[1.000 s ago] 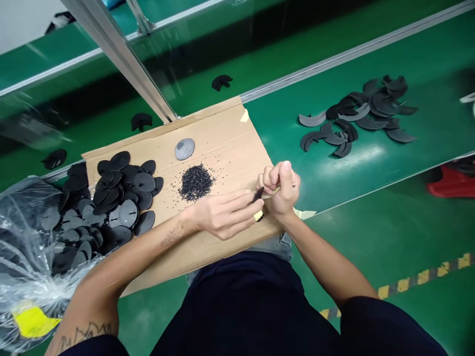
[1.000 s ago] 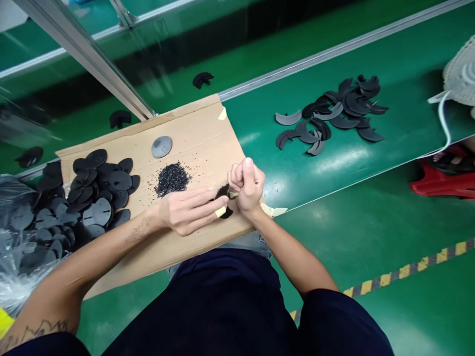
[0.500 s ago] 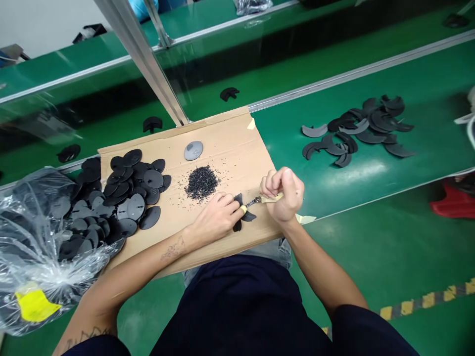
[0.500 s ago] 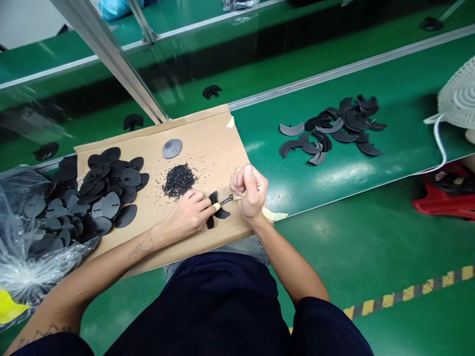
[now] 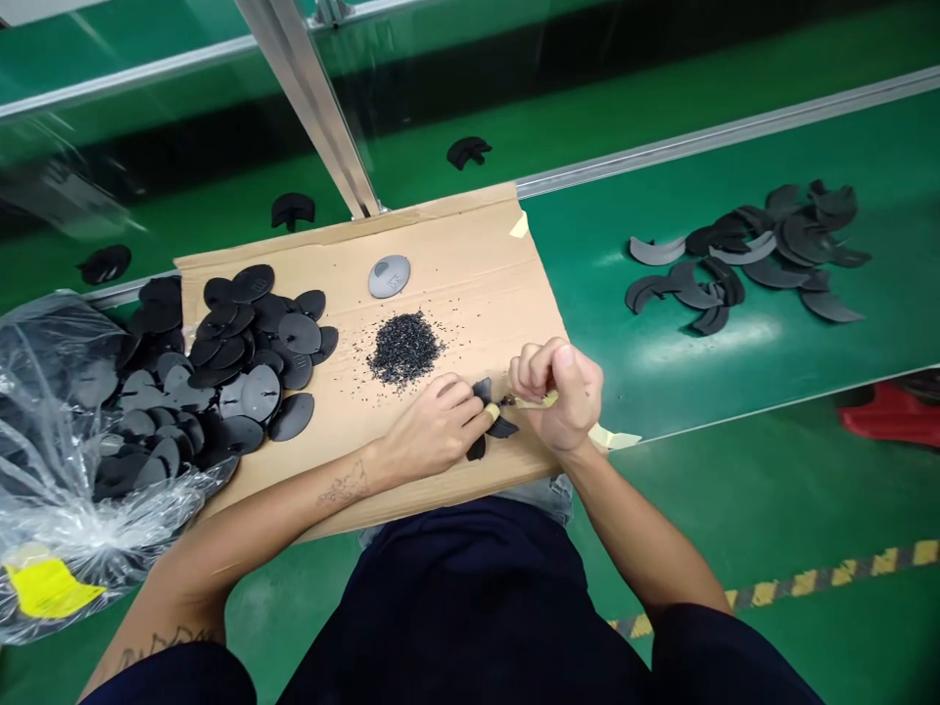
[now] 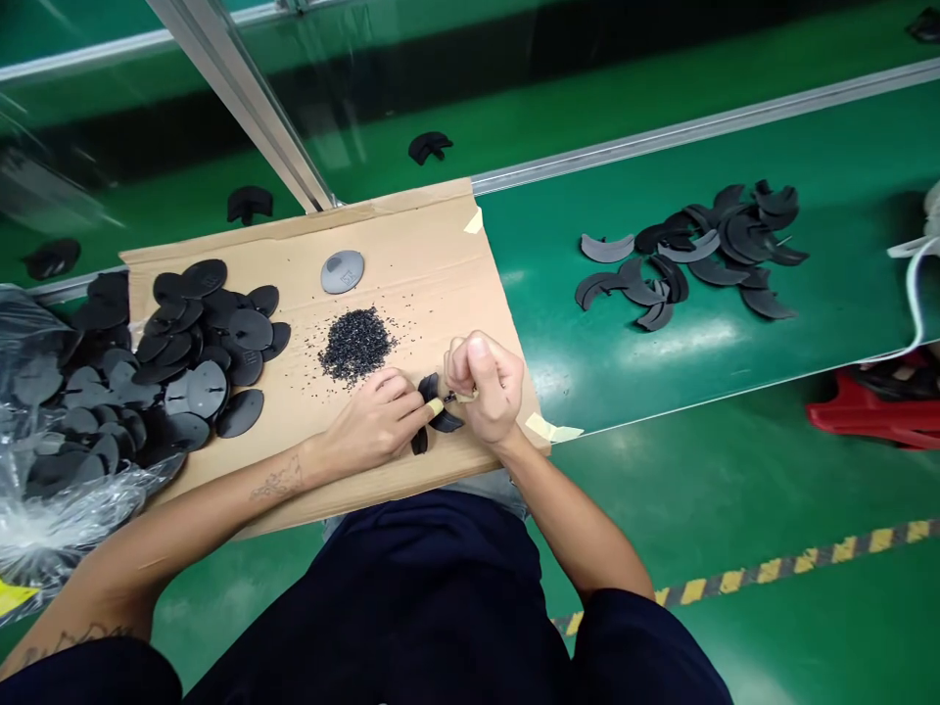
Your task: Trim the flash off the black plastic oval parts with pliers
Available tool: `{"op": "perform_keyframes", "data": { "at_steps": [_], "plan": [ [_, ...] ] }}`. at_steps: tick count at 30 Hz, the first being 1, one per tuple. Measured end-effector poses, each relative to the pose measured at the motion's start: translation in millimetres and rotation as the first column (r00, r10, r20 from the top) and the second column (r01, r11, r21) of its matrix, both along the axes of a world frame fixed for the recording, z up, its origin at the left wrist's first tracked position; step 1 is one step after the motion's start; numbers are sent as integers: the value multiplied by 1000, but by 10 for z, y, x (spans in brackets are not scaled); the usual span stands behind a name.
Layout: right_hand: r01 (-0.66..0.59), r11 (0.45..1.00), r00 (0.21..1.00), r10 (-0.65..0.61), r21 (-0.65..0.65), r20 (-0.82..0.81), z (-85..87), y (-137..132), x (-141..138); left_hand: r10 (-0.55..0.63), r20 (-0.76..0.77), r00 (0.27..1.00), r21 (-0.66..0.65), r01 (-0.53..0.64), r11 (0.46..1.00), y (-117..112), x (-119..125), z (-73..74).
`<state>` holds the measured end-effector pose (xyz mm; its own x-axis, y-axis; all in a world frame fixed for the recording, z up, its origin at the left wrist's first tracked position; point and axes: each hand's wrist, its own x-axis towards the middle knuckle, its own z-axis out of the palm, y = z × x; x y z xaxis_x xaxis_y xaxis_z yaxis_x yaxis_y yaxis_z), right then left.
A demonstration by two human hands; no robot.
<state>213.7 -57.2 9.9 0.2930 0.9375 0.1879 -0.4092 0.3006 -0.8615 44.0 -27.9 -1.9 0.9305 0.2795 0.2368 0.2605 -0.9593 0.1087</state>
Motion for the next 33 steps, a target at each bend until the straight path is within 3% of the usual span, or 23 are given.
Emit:
{"op": "perform_keyframes", "data": {
  "at_steps": [6, 10, 13, 16, 18, 22, 27, 33],
  "plan": [
    [42, 998, 999, -43, -51, -20, 10, -5, 22, -31, 28, 999, -20, 31, 999, 14, 6, 32],
    [53, 998, 999, -53, 16, 2, -78, -27, -25, -20, 20, 1000, -66, 21, 998, 25, 12, 44],
    [60, 997, 998, -59, 39, -38, -167, -50, -58, 31, 32, 999, -74, -29, 997, 29, 50, 43],
    [35, 999, 989, -39, -32, -144, -188, -106, -87, 108, 23, 994, -38, -107, 993, 3, 108, 74],
    [48, 998, 995, -52, -43, -83, -177, -144, -98, 107, -13, 994, -1, -107, 994, -13, 146, 82],
    [131, 991, 991, -131, -39, -6, -162, -185, -92, 52, -19, 998, 69, -51, 996, 3, 219, 35],
    [207, 975, 974, -213, -76, -80, -142, -192, -101, -59, 71, 996, 107, 51, 993, 20, 177, -19],
    [234, 957, 930, -272, -173, -246, -179, 14, 14, 18, 108, 994, 167, -36, 985, 22, -4, -221]
  ]
}}
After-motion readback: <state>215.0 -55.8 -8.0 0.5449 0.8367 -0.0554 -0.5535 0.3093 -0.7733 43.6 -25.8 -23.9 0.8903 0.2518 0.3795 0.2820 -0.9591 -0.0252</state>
